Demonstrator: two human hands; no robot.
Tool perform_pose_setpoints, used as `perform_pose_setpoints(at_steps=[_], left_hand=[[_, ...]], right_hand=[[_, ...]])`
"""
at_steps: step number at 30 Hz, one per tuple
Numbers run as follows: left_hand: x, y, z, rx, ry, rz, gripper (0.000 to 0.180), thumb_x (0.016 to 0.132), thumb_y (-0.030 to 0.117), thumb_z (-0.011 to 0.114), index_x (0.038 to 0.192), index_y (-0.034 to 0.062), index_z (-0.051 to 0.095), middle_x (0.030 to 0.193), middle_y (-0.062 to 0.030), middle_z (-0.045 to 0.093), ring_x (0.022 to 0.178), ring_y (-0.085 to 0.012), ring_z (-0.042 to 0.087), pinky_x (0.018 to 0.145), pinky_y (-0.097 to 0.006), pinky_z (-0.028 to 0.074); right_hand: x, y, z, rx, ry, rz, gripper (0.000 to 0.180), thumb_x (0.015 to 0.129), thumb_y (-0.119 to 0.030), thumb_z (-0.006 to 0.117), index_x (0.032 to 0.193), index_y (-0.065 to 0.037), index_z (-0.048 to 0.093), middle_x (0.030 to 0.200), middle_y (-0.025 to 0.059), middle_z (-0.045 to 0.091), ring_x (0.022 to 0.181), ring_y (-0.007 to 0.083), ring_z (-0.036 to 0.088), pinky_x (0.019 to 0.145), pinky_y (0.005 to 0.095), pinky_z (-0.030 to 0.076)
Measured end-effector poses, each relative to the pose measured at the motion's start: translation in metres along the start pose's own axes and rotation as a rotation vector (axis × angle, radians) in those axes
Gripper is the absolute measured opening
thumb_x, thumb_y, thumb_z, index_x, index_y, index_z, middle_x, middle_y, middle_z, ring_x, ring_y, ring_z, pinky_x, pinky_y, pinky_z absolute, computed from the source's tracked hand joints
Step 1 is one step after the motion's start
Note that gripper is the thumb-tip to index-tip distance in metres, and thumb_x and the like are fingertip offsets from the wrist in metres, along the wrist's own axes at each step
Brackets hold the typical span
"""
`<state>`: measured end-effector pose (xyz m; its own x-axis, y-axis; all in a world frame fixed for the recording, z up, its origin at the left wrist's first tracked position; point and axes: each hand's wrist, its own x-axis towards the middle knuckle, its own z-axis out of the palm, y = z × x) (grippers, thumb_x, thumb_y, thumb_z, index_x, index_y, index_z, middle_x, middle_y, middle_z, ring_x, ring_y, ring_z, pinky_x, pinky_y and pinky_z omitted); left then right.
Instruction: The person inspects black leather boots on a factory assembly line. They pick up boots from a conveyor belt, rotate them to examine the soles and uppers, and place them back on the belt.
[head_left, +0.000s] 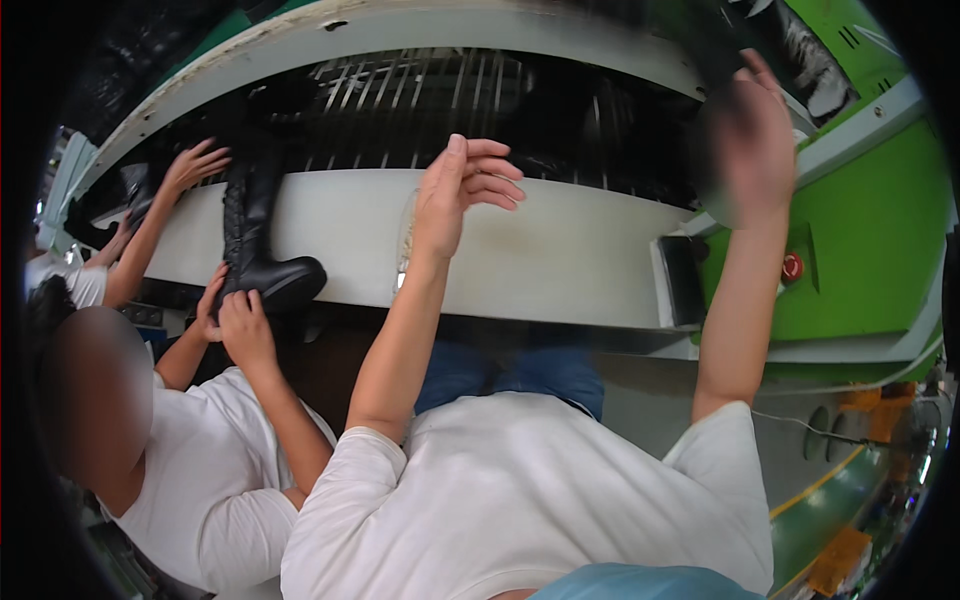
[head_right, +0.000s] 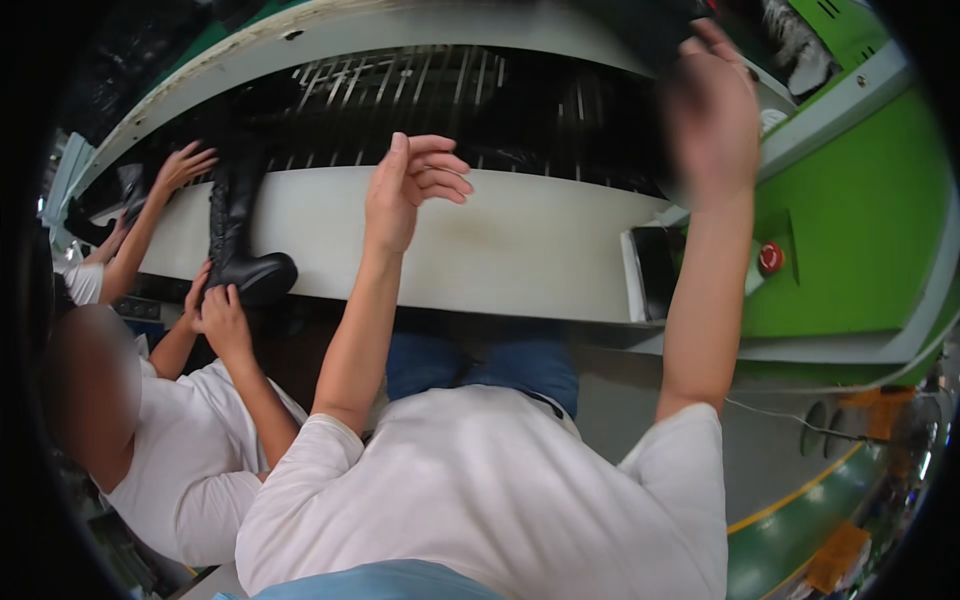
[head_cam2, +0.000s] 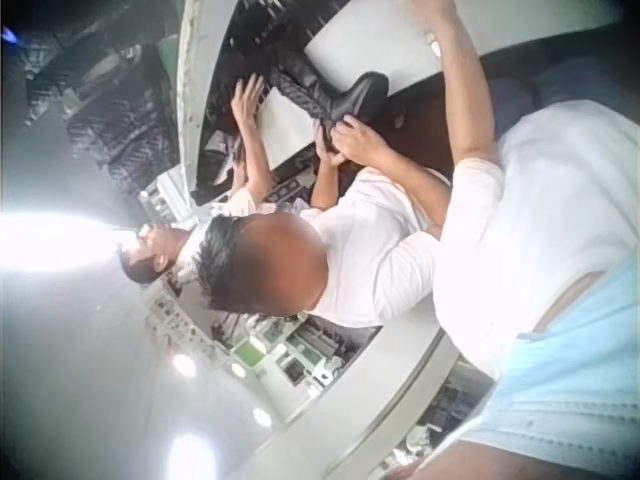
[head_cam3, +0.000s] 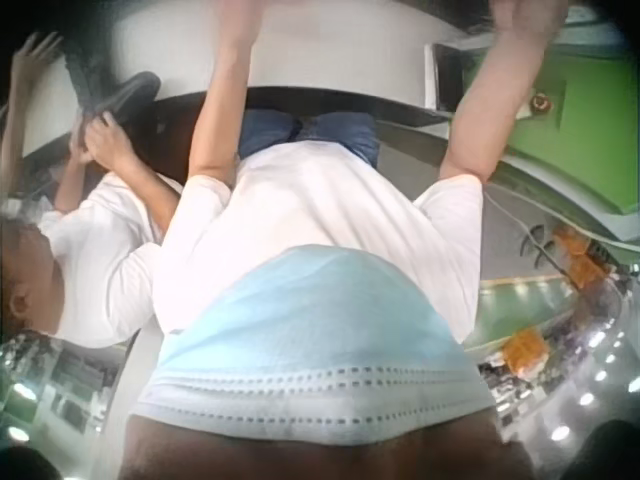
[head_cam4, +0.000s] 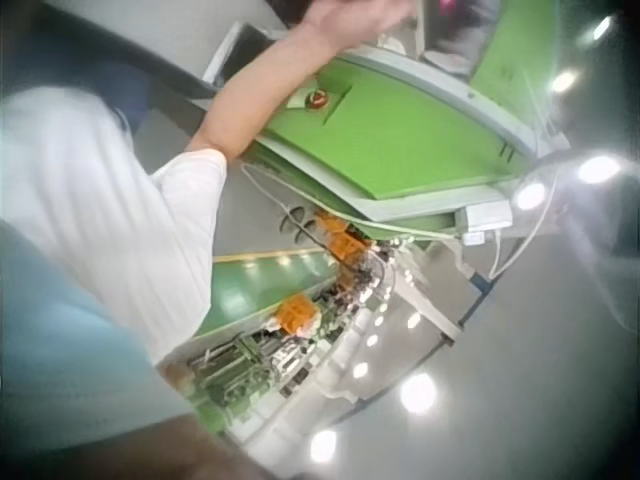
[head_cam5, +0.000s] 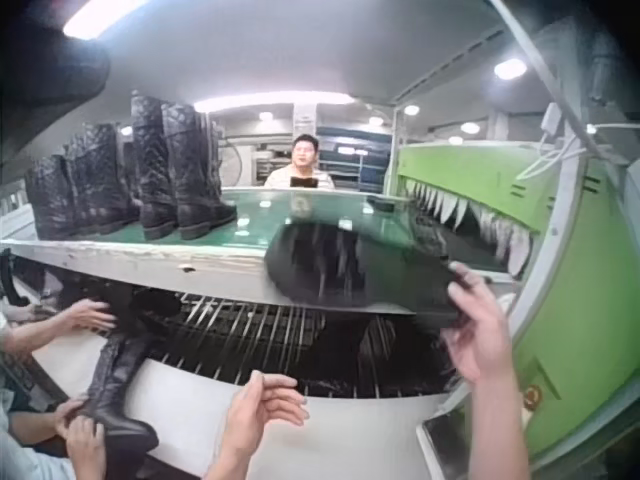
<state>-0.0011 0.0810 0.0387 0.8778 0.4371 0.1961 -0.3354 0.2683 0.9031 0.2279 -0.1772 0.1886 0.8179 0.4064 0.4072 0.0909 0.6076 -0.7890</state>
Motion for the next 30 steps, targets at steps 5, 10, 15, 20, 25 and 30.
perform_pose_setpoints(at_steps=[5,10,15,20,25,30], left_hand=[[0.014,-0.016,0.002,-0.056,-0.394,-0.121,0.060,0.117,0.046,0.063,0.154,-0.0004,0.061,0.126,-0.0130,0.079,0.112,-0.0183,0.075,0.100,-0.034,0.059],[0.034,-0.072,-0.002,0.373,-0.037,-0.066,0.065,0.101,0.020,0.088,0.155,0.0000,0.059,0.130,-0.0148,0.078,0.121,-0.0211,0.073,0.105,-0.036,0.058],[0.034,-0.107,-0.006,0.482,0.090,-0.096,0.060,0.104,0.012,0.083,0.159,0.0069,0.059,0.127,-0.0129,0.077,0.111,-0.0164,0.074,0.100,-0.034,0.060],[0.031,-0.095,0.002,0.580,0.101,-0.008,0.053,0.107,0.005,0.077,0.158,0.0106,0.063,0.133,-0.0129,0.078,0.125,-0.0177,0.073,0.109,-0.034,0.056],[0.027,-0.086,0.001,0.437,0.130,-0.168,0.052,0.108,0.004,0.075,0.159,0.0073,0.061,0.134,-0.0124,0.078,0.126,-0.0175,0.073,0.109,-0.033,0.056],[0.030,-0.085,0.003,0.352,0.178,-0.173,0.051,0.108,0.005,0.075,0.157,0.0075,0.063,0.135,-0.0137,0.079,0.126,-0.0204,0.074,0.109,-0.035,0.057]], right_hand=[[-0.063,0.073,0.038,-0.517,-0.544,0.290,0.036,0.098,-0.005,0.083,0.133,-0.004,0.073,0.131,0.0026,0.071,0.129,0.0148,0.066,0.115,0.0322,0.050],[0.003,0.184,-0.007,-0.760,-0.410,0.375,0.053,0.101,-0.036,0.089,0.137,-0.001,0.073,0.120,0.0118,0.083,0.104,0.0208,0.079,0.098,0.0387,0.062],[0.143,0.295,-0.075,-1.597,-0.327,-0.471,0.073,0.099,-0.062,0.082,0.147,-0.008,0.071,0.140,0.0194,0.076,0.128,0.0304,0.073,0.112,0.0439,0.057],[0.222,0.350,-0.106,-1.930,-0.518,-0.263,0.076,0.098,-0.060,0.082,0.150,-0.006,0.069,0.144,0.0209,0.073,0.131,0.0321,0.071,0.115,0.0441,0.054],[0.231,0.353,-0.108,-1.967,-0.704,-0.146,0.079,0.098,-0.058,0.083,0.153,-0.004,0.066,0.148,0.0223,0.070,0.135,0.0338,0.068,0.117,0.0442,0.052],[0.215,0.312,-0.123,-1.964,-0.794,-0.094,0.083,0.097,-0.057,0.084,0.156,-0.002,0.063,0.152,0.0238,0.067,0.139,0.0356,0.065,0.120,0.0443,0.050]])
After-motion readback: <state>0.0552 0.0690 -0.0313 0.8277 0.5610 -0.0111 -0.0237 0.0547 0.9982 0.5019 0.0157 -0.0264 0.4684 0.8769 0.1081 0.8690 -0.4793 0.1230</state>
